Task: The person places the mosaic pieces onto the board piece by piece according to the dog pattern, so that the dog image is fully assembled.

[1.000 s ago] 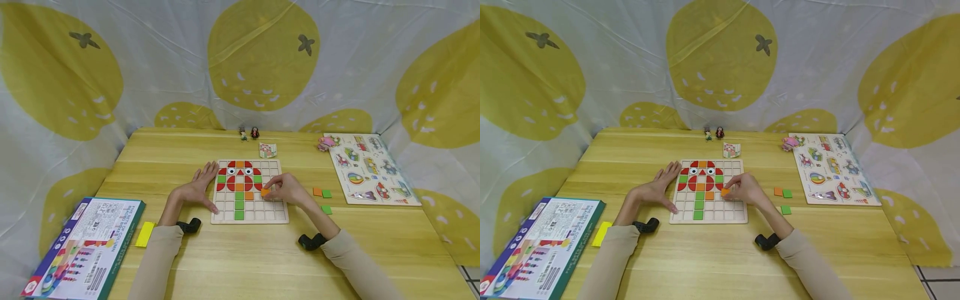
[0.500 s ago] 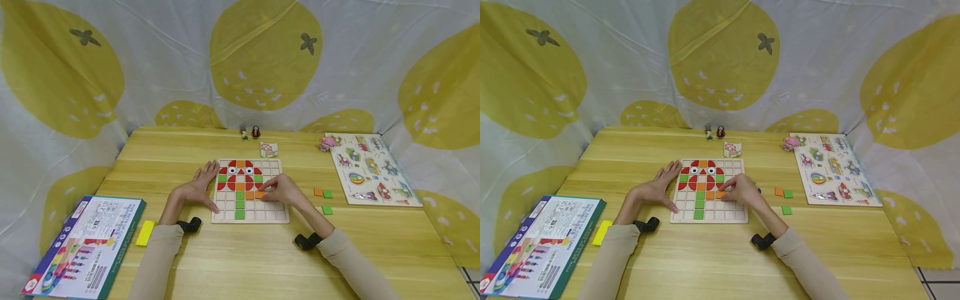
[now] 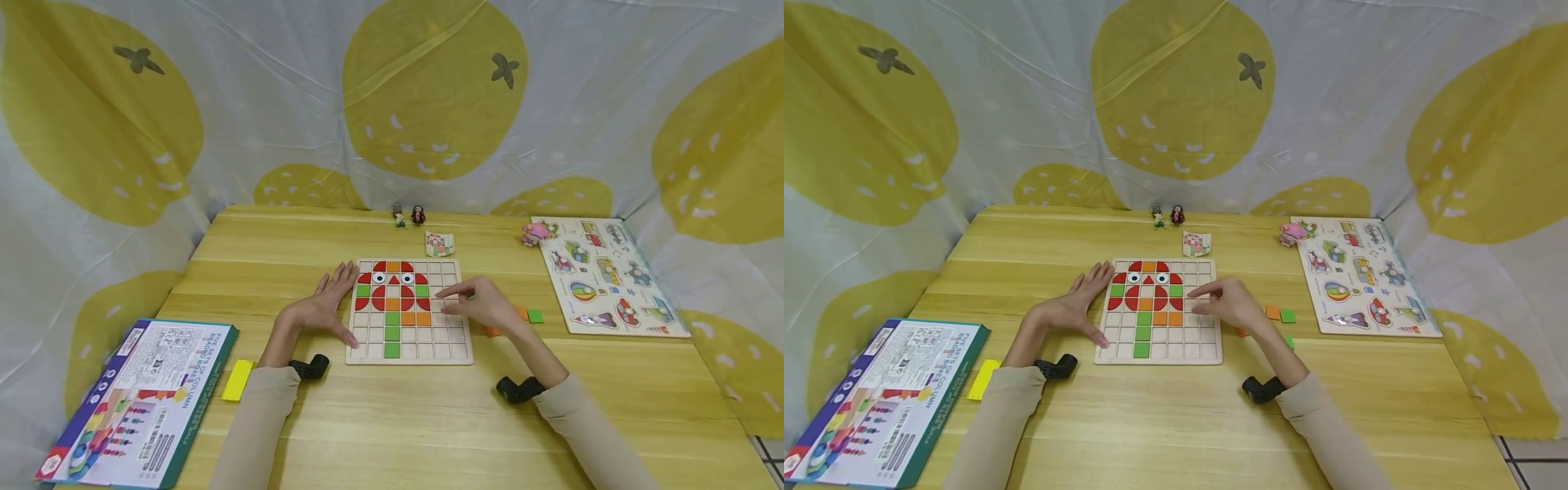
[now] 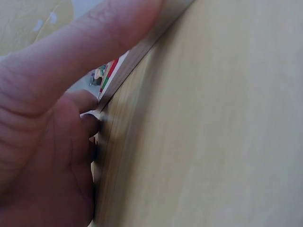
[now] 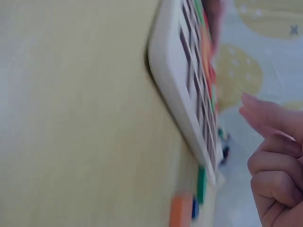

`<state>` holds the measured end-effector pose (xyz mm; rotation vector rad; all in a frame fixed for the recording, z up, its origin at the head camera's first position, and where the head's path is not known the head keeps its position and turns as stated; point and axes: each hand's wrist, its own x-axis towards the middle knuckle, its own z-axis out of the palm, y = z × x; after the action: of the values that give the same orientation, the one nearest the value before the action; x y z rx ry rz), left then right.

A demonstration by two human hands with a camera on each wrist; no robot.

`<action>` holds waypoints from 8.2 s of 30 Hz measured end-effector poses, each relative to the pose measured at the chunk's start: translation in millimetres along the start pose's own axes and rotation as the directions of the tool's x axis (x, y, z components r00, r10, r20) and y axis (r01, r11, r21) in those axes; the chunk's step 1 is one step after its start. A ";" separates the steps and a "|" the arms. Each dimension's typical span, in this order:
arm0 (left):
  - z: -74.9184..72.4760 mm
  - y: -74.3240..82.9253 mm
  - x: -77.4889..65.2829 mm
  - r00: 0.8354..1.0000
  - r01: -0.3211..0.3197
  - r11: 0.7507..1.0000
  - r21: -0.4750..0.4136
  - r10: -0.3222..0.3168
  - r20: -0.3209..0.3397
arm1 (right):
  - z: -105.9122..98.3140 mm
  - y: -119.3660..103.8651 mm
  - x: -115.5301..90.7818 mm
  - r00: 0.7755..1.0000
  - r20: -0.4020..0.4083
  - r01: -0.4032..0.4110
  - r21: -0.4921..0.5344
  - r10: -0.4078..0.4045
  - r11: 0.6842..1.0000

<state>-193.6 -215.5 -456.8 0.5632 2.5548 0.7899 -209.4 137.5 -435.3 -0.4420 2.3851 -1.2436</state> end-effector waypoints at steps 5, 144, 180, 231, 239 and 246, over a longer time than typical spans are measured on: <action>-1.3 0.8 -0.4 1.000 0.005 1.000 0.002 -0.005 -0.003 | -34.6 21.7 -17.7 0.996 -0.081 -0.040 0.004 0.040 0.999; 0.6 1.9 1.3 1.000 -0.006 1.000 0.012 0.006 -0.002 | -26.9 20.7 9.4 0.949 0.293 0.162 -0.142 -0.115 0.977; 0.3 0.7 0.2 1.000 -0.002 1.000 -0.011 0.002 -0.001 | -64.6 70.5 -56.7 0.995 0.090 -0.032 -0.002 0.032 0.999; 1.6 -1.0 2.1 1.000 0.003 1.000 -0.008 -0.003 0.001 | 40.6 -13.7 -7.9 0.999 0.027 -0.026 -0.073 0.028 0.997; 1.9 -2.0 2.7 1.000 0.009 1.000 -0.008 -0.009 0.004 | 40.6 -11.0 -7.1 0.999 0.045 -0.002 -0.053 0.004 0.999; 2.3 -1.7 1.2 1.000 0.012 1.000 -0.012 -0.012 0.002 | 39.8 -10.9 -6.1 0.997 0.076 0.033 -0.053 -0.029 0.998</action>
<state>-193.9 -215.2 -459.8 0.5435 2.5474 0.7997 -183.4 106.4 -445.5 -0.5355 2.3616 -1.1567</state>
